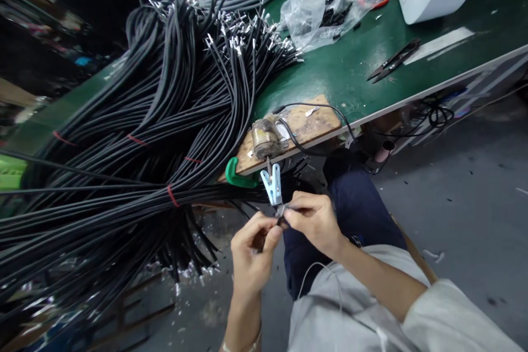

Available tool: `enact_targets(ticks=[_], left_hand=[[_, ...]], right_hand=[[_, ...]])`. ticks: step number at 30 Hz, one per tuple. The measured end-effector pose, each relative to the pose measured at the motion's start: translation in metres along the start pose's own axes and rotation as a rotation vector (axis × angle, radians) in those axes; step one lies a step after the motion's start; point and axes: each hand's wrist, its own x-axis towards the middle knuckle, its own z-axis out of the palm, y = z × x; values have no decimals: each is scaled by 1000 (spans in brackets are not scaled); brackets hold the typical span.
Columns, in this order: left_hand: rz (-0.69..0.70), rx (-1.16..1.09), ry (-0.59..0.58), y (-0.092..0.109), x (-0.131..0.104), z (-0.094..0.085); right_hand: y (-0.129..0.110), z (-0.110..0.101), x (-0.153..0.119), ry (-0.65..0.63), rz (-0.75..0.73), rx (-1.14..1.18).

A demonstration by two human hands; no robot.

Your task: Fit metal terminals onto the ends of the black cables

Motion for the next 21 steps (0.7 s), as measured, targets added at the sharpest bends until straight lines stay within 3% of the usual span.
enact_targets(ticks=[3,5,14,16,21], left_hand=[[4,31,-62,3,2,-4],[12,44,-71,4,3,-6],[84,110,-177,7,0,-1],[71,105,-178,7,0,-1],[13,61,-171,5,4,-6]], right_hand=[[4,-3,2,-42,208,215],[2,-4,0,-42,268,264],[-15,-1,5,85,148,-55],[-14,-7,10,45,161,-54],[-12,-24,13,-264,165,19]])
